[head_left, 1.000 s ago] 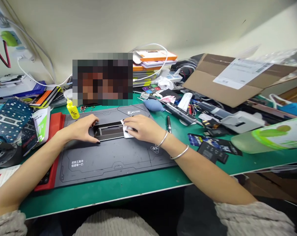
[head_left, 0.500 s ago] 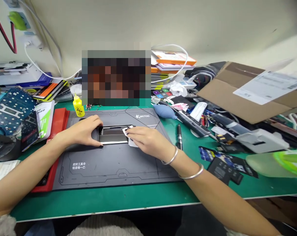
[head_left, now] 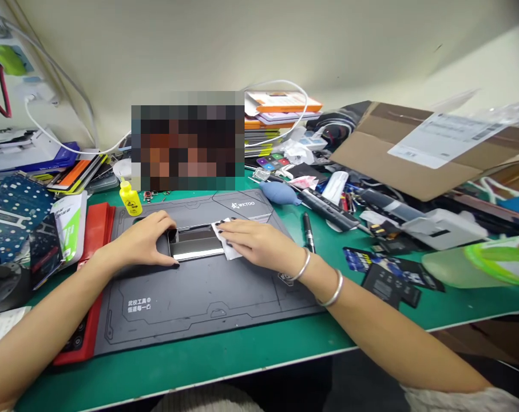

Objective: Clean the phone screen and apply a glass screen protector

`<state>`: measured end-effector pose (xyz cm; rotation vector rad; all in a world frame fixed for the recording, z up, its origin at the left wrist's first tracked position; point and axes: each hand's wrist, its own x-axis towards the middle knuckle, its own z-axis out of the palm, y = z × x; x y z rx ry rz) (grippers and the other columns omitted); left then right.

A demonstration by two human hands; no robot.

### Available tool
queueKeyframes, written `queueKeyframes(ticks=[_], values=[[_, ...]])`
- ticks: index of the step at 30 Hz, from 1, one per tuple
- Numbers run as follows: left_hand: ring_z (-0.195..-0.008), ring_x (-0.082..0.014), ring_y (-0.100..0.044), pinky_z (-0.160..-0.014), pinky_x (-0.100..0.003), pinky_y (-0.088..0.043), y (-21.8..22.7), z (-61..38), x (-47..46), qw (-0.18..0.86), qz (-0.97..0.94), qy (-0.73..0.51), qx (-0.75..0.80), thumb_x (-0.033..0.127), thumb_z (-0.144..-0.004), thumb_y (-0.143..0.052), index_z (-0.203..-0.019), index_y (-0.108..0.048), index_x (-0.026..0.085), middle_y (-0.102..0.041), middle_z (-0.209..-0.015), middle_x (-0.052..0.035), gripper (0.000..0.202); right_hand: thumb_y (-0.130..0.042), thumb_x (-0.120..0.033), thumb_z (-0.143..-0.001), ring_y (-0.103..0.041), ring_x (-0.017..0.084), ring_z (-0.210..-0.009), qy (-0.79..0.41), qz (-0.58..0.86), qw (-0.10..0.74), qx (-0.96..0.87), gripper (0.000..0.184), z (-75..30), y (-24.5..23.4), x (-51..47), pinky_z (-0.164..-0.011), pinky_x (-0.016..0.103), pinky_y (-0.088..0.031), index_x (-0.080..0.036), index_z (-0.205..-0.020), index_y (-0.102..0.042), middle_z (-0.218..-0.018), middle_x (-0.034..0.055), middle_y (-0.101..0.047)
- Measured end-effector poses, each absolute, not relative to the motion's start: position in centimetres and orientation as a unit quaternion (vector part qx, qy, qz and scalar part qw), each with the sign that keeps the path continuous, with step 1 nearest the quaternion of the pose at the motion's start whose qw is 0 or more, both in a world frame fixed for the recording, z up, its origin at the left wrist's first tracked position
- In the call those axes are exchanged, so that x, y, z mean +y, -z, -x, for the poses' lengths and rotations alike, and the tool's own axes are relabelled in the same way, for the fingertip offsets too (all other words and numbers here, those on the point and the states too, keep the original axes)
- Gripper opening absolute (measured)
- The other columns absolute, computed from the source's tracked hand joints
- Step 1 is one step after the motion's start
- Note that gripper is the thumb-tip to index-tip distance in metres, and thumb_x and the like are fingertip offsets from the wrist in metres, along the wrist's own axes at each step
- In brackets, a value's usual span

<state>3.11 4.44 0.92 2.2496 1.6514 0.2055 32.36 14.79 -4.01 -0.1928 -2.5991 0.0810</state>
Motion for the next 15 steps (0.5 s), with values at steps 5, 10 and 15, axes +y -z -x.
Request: queueKeyframes(ticks=[5,10,15], values=[[-0.102,-0.0284,-0.058,-0.088,-0.04,-0.049,-0.87,-3.12,4.45,0.175,-0.789,-0.075,0.584,0.059,-0.069,-0.077,-0.108,-0.056,0.02,-0.057,-0.11,-0.0072,0.059,-0.054,-0.009,-0.093,-0.073,0.021,-0.11,-0.059,0.08,0.245,-0.964,0.03,-32.62,4.03,14.57,-0.103,0.04,-0.059,-0.022,-0.109,-0.075,-0.121,0.0058,-0.075],[-0.103,-0.0283,-0.058,-0.089,-0.04,-0.049,-0.85,-3.1,4.51,0.174,-0.788,-0.069,0.586,0.057,-0.069,-0.077,-0.11,-0.056,0.019,-0.056,-0.111,-0.0077,0.06,-0.057,-0.016,-0.095,-0.074,0.023,-0.108,-0.071,0.061,0.265,-0.96,0.021,-32.52,4.01,14.81,-0.1,0.043,-0.06,-0.02,-0.105,-0.075,-0.12,0.0076,-0.076],[-0.105,-0.0293,-0.058,-0.089,-0.04,-0.049,-1.0,-3.21,4.46,0.173,-0.785,-0.063,0.591,0.056,-0.069,-0.077,-0.112,-0.056,0.019,-0.056,-0.112,-0.0081,0.061,-0.052,-0.013,-0.095,-0.074,0.024,-0.108,-0.045,0.074,0.268,-0.96,0.026,-32.54,3.9,15.26,-0.098,0.043,-0.061,-0.017,-0.107,-0.075,-0.121,0.0109,-0.075]])
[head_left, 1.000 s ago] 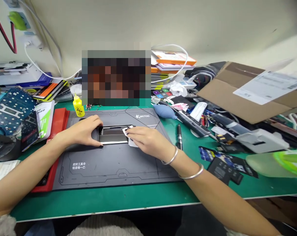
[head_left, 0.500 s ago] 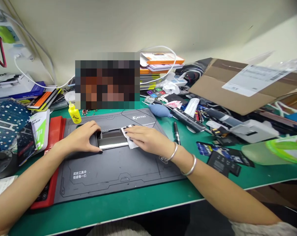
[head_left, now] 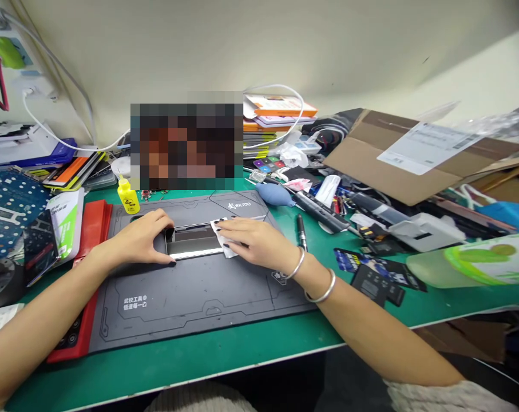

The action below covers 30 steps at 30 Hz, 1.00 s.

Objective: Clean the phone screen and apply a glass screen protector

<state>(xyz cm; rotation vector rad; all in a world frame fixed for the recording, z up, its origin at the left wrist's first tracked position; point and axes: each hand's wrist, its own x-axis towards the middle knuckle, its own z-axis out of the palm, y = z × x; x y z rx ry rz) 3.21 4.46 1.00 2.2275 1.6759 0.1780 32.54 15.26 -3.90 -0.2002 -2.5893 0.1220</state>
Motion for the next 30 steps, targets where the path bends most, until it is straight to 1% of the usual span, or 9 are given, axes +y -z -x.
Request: queueKeyframes(ticks=[3,6,11,17,22,26,30], values=[[-0.104,-0.0293,-0.057,-0.089,-0.041,-0.049,-0.92,-3.18,4.45,0.172,-0.787,-0.058,0.59,0.055,-0.069,-0.076,-0.111,-0.056,0.019,-0.056,-0.111,-0.008,0.059,-0.052,-0.012,-0.095,-0.072,0.023,-0.113,-0.049,0.065,0.25,-0.965,0.029,-32.48,3.89,15.02,-0.1,0.043,-0.059,-0.019,-0.113,-0.074,-0.125,0.0095,-0.073],[-0.104,-0.0285,-0.057,-0.089,-0.041,-0.048,-0.73,-3.07,4.52,0.166,-0.79,-0.062,0.587,0.055,-0.07,-0.076,-0.111,-0.055,0.019,-0.056,-0.111,-0.0081,0.058,-0.052,-0.013,-0.095,-0.071,0.022,-0.115,-0.049,0.082,0.233,-0.968,0.03,-32.49,3.88,15.03,-0.102,0.044,-0.058,-0.022,-0.114,-0.073,-0.126,0.0077,-0.073],[-0.103,-0.0276,-0.056,-0.09,-0.04,-0.048,-0.54,-2.86,4.62,0.167,-0.796,-0.064,0.579,0.056,-0.07,-0.077,-0.11,-0.055,0.019,-0.055,-0.111,-0.0076,0.059,-0.049,-0.012,-0.096,-0.072,0.023,-0.113,-0.034,0.1,0.238,-0.966,0.031,-32.49,3.83,14.89,-0.101,0.045,-0.059,-0.018,-0.114,-0.074,-0.126,0.0104,-0.073],[-0.103,-0.0279,-0.057,-0.09,-0.04,-0.048,-0.47,-2.74,4.67,0.173,-0.793,-0.062,0.581,0.057,-0.069,-0.077,-0.112,-0.056,0.019,-0.055,-0.111,-0.0077,0.061,-0.051,-0.011,-0.095,-0.071,0.022,-0.114,-0.047,0.086,0.243,-0.965,0.03,-32.6,3.78,15.07,-0.101,0.042,-0.059,-0.02,-0.113,-0.074,-0.125,0.008,-0.074],[-0.104,-0.0284,-0.057,-0.091,-0.04,-0.048,-0.37,-2.71,4.78,0.181,-0.792,-0.074,0.578,0.058,-0.068,-0.078,-0.112,-0.056,0.019,-0.055,-0.112,-0.008,0.062,-0.05,-0.011,-0.094,-0.072,0.024,-0.112,-0.053,0.097,0.247,-0.963,0.031,-32.74,3.82,15.19,-0.099,0.045,-0.06,-0.018,-0.112,-0.074,-0.124,0.0102,-0.074],[-0.104,-0.028,-0.056,-0.091,-0.04,-0.048,-0.47,-2.81,4.83,0.181,-0.794,-0.067,0.577,0.057,-0.068,-0.078,-0.112,-0.056,0.019,-0.055,-0.112,-0.008,0.063,-0.053,-0.012,-0.093,-0.071,0.023,-0.114,-0.072,0.086,0.238,-0.965,0.03,-32.72,3.91,14.99,-0.102,0.044,-0.059,-0.022,-0.112,-0.074,-0.125,0.007,-0.074],[-0.104,-0.0284,-0.057,-0.091,-0.04,-0.048,-0.55,-2.87,4.77,0.18,-0.792,-0.067,0.579,0.057,-0.068,-0.078,-0.112,-0.056,0.019,-0.055,-0.112,-0.0081,0.061,-0.054,-0.012,-0.093,-0.072,0.024,-0.114,-0.068,0.103,0.243,-0.962,0.029,-32.79,3.95,15.21,-0.1,0.042,-0.06,-0.021,-0.111,-0.075,-0.125,0.0073,-0.074]])
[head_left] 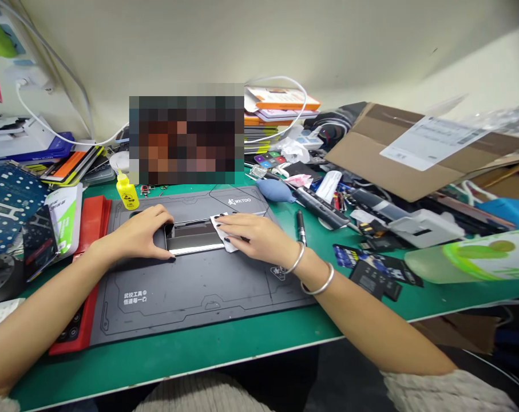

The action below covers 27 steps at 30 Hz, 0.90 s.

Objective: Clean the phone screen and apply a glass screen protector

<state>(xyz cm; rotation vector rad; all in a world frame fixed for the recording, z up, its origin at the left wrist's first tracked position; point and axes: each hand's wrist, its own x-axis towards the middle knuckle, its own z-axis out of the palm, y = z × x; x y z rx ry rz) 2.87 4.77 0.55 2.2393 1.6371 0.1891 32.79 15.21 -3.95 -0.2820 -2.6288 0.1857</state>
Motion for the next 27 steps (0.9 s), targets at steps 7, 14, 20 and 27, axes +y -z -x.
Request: queueKeyframes(ticks=[7,14,20,27], values=[[-0.105,-0.0284,-0.057,-0.091,-0.04,-0.048,-0.8,-3.0,4.6,0.176,-0.793,-0.066,0.58,0.058,-0.07,-0.076,-0.112,-0.056,0.019,-0.055,-0.113,-0.0083,0.061,-0.054,-0.013,-0.093,-0.072,0.024,-0.113,-0.065,0.075,0.247,-0.964,0.027,-32.4,4.0,14.8,-0.098,0.043,-0.06,-0.02,-0.111,-0.074,-0.124,0.0083,-0.074],[-0.105,-0.0291,-0.057,-0.091,-0.041,-0.047,-1.0,-3.1,4.6,0.182,-0.791,-0.07,0.58,0.057,-0.069,-0.077,-0.11,-0.056,0.019,-0.055,-0.11,-0.0074,0.06,-0.055,-0.014,-0.092,-0.069,0.024,-0.118,-0.079,0.088,0.233,-0.965,0.03,-32.7,4.2,15.2,-0.103,0.043,-0.057,-0.022,-0.114,-0.073,-0.129,0.007,-0.072],[-0.103,-0.028,-0.057,-0.091,-0.041,-0.048,-1.0,-2.9,4.5,0.18,-0.793,-0.079,0.576,0.057,-0.069,-0.077,-0.11,-0.057,0.02,-0.055,-0.111,-0.0073,0.059,-0.055,-0.013,-0.092,-0.07,0.025,-0.117,-0.065,0.104,0.221,-0.968,0.03,-32.4,4.1,15.3,-0.101,0.046,-0.057,-0.021,-0.114,-0.074,-0.13,0.0098,-0.071],[-0.103,-0.0282,-0.057,-0.091,-0.042,-0.048,-1.1,-2.8,4.5,0.186,-0.79,-0.074,0.58,0.055,-0.069,-0.077,-0.11,-0.057,0.019,-0.055,-0.111,-0.0078,0.059,-0.056,-0.012,-0.091,-0.07,0.026,-0.117,-0.068,0.103,0.219,-0.968,0.03,-31.8,4.0,14.8,-0.099,0.045,-0.058,-0.019,-0.113,-0.074,-0.13,0.011,-0.071]])
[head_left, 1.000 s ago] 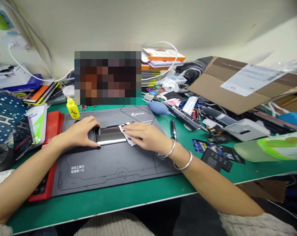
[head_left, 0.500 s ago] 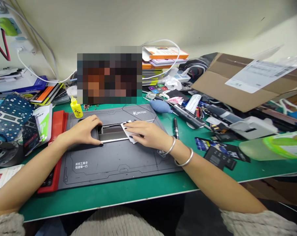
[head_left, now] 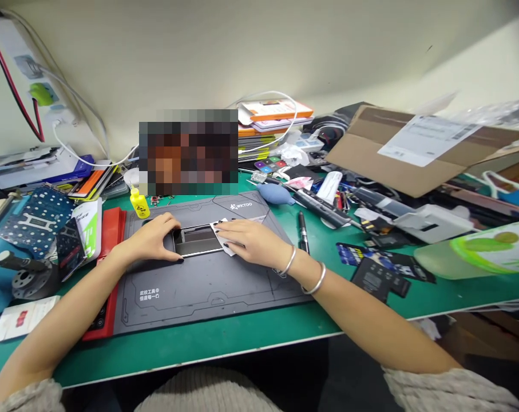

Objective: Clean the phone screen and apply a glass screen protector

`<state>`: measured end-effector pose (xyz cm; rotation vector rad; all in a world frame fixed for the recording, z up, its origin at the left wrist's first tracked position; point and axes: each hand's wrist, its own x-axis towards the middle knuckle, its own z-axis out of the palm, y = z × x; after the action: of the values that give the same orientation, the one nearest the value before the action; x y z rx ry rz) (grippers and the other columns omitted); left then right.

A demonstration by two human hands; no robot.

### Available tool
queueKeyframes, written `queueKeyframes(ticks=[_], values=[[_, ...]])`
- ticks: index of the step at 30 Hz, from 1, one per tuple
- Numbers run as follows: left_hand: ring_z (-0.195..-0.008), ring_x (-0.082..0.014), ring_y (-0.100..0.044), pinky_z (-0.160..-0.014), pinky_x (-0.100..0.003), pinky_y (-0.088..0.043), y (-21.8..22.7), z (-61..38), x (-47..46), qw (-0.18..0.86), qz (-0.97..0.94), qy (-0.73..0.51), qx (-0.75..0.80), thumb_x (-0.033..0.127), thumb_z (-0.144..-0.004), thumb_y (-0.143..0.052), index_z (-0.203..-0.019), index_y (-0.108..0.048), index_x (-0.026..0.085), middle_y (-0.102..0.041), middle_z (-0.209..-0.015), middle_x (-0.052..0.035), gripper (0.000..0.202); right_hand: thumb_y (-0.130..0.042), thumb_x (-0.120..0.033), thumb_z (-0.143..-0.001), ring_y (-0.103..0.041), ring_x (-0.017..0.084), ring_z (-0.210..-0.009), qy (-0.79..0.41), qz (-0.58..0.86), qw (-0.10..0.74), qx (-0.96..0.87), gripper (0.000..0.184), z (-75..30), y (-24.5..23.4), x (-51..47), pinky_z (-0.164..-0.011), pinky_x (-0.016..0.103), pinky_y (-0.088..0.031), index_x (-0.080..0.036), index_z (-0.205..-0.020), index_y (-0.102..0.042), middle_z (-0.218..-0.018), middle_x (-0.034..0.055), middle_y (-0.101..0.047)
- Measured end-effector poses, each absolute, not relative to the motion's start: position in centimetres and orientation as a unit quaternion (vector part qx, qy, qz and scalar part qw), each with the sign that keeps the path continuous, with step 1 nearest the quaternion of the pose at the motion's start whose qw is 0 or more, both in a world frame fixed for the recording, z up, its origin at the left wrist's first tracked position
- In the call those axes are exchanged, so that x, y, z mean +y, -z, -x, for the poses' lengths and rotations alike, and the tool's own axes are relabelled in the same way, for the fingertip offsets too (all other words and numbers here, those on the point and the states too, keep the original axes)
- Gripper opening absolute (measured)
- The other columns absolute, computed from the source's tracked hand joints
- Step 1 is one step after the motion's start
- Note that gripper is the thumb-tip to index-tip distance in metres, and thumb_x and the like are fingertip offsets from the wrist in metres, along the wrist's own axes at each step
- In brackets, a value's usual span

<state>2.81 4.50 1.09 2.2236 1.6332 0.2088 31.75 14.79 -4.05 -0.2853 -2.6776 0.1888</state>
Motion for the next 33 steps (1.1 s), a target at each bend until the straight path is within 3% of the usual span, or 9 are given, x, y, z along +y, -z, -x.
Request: queueKeyframes(ticks=[16,27,33], values=[[-0.101,-0.0272,-0.059,-0.089,-0.041,-0.052,-1.1,-2.7,3.9,0.155,-0.796,-0.088,0.579,0.052,-0.069,-0.079,-0.11,-0.057,0.021,-0.056,-0.109,-0.0072,0.056,-0.061,-0.01,-0.087,-0.071,0.024,-0.115,-0.091,0.102,0.259,-0.956,0.032,-31.1,4.6,15.8,-0.096,0.039,-0.06,-0.022,-0.113,-0.075,-0.126,0.0087,-0.073],[-0.103,-0.0304,-0.057,-0.09,-0.043,-0.05,0.4,-3.2,4.0,0.107,-0.809,-0.086,0.572,0.065,-0.07,-0.073,-0.11,-0.055,0.019,-0.055,-0.111,-0.0117,0.064,-0.057,-0.012,-0.09,-0.071,0.027,-0.115,-0.1,0.091,0.248,-0.959,0.03,-31.1,5.4,16.4,-0.101,0.05,-0.056,-0.019,-0.113,-0.075,-0.126,0.0109,-0.073],[-0.096,-0.0299,-0.056,-0.084,-0.042,-0.049,1.5,-3.0,4.3,0.074,-0.819,-0.08,0.564,0.074,-0.066,-0.072,-0.108,-0.056,0.017,-0.056,-0.107,-0.0121,0.072,-0.058,-0.012,-0.09,-0.073,0.024,-0.11,-0.101,0.09,0.28,-0.95,0.028,-30.7,5.9,16.1,-0.101,0.047,-0.055,-0.022,-0.107,-0.076,-0.121,0.0081,-0.075]])
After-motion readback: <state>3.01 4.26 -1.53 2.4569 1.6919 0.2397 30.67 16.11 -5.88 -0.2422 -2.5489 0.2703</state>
